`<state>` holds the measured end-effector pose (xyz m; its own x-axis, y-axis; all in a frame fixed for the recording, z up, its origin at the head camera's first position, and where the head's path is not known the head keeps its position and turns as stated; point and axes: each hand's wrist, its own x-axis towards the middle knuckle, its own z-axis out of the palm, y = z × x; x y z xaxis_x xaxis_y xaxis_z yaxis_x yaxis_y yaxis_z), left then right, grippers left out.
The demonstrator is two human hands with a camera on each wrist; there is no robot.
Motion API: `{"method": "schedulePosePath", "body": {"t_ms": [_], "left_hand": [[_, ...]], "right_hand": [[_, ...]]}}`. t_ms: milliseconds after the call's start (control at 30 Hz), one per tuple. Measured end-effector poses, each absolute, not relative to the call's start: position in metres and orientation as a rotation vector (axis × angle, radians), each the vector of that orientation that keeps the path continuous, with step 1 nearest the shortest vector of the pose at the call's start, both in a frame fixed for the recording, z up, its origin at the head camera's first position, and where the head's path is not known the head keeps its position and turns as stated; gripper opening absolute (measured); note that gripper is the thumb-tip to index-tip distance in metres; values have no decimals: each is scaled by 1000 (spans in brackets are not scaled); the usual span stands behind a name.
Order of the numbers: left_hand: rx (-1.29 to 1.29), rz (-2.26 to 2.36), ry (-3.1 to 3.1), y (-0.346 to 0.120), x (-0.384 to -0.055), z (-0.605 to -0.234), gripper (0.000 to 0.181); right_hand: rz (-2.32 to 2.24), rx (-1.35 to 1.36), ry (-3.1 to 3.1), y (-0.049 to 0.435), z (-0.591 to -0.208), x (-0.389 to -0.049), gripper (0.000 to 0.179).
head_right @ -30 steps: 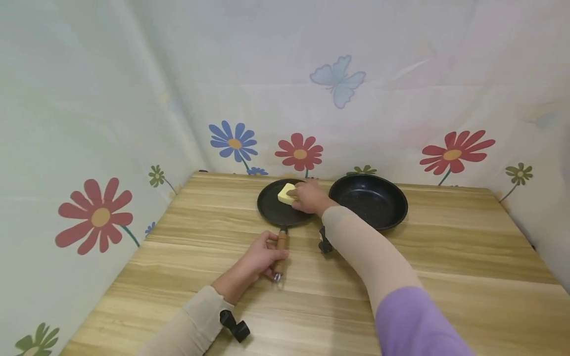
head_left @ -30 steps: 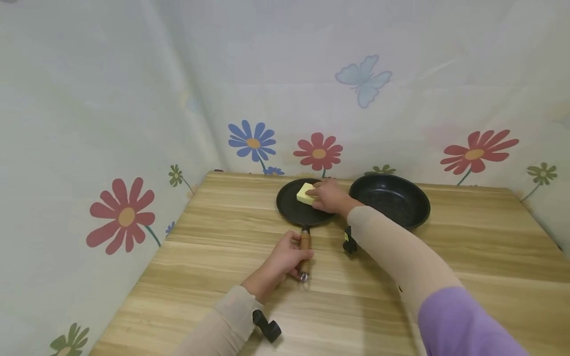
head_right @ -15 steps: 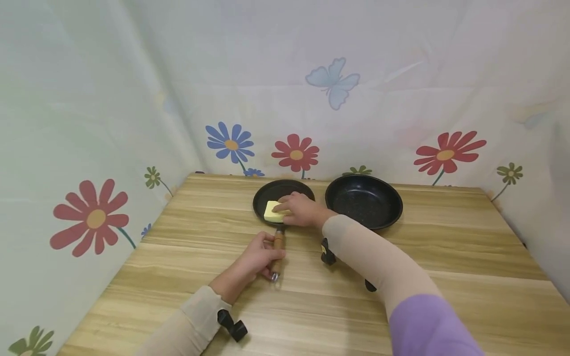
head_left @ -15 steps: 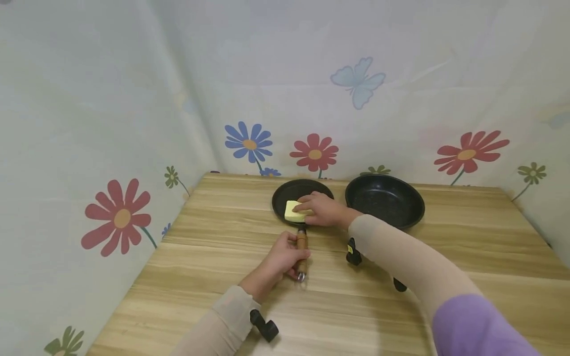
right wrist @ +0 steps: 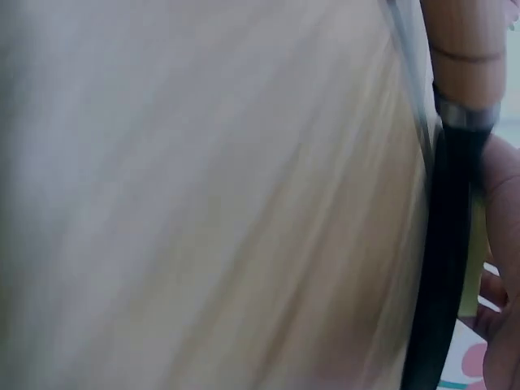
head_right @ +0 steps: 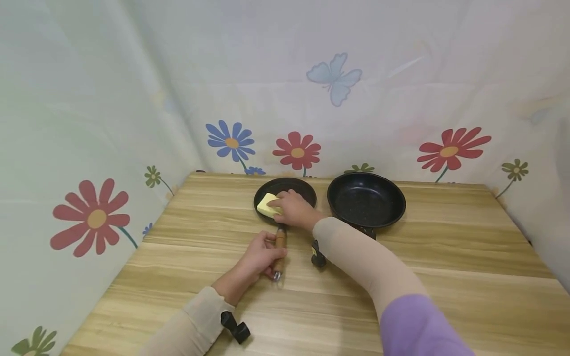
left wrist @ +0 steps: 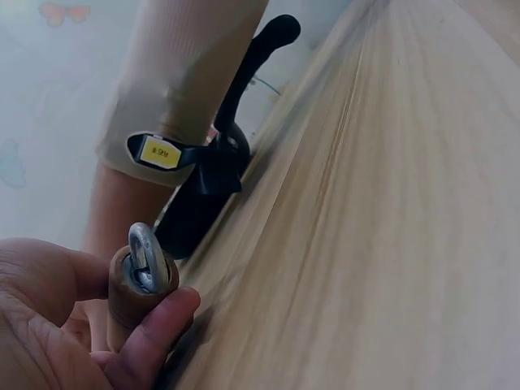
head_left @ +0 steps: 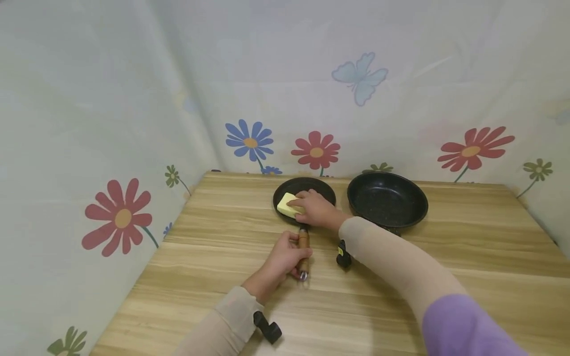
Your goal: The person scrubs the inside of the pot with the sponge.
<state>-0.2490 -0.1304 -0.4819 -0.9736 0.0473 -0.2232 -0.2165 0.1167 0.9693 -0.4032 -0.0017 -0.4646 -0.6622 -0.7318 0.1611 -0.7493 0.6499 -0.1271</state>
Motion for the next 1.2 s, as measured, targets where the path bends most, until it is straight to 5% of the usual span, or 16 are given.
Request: {"method": "schedulePosePath", "body": {"t_ms": [467, 1200], "left_hand": [[-205, 1990, 2195, -131, -245, -480, 52], [-145, 1888, 2208, -131, -248, -477, 47]], "right_hand": [[128, 1565, -2737, 41, -448, -422, 44], [-1, 1090, -2930, 27, -450, -452, 47]]}}
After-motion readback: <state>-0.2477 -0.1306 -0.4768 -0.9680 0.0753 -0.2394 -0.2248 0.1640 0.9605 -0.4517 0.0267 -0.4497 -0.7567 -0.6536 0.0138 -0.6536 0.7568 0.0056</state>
